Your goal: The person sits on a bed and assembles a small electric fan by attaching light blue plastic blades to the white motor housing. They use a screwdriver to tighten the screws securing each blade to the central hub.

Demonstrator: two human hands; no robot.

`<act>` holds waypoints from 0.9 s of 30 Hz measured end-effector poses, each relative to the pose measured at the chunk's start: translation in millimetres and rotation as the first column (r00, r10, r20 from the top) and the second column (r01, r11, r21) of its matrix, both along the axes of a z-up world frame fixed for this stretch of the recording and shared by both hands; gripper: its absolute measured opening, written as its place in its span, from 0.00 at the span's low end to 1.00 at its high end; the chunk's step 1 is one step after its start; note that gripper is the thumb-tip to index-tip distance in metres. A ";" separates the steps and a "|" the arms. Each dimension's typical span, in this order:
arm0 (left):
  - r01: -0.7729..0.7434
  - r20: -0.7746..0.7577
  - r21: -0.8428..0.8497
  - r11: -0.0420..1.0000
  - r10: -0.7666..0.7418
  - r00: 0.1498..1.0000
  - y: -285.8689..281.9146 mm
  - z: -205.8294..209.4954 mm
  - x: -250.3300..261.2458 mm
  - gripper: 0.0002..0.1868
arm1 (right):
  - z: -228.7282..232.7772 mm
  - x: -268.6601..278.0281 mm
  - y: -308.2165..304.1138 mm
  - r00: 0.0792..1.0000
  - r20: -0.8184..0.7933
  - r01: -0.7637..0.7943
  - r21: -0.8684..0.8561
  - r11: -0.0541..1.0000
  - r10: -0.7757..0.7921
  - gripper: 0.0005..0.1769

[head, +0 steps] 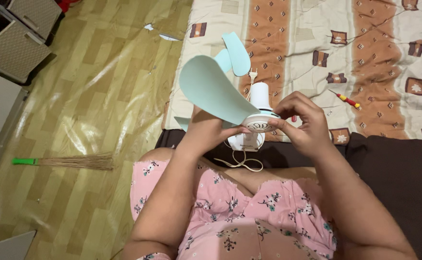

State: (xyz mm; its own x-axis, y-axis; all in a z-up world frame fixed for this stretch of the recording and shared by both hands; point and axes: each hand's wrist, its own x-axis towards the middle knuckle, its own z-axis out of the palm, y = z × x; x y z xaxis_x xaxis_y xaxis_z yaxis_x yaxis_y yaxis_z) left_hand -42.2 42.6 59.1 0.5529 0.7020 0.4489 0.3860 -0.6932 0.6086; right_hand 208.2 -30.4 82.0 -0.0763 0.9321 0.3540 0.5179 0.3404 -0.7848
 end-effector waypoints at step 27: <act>0.220 0.270 -0.480 0.849 -0.095 0.958 2.6 -29.3 7.9 0.27 | 18.6 10.7 26.1 0.963 0.212 -0.170 -0.007 0.985 0.168 0.14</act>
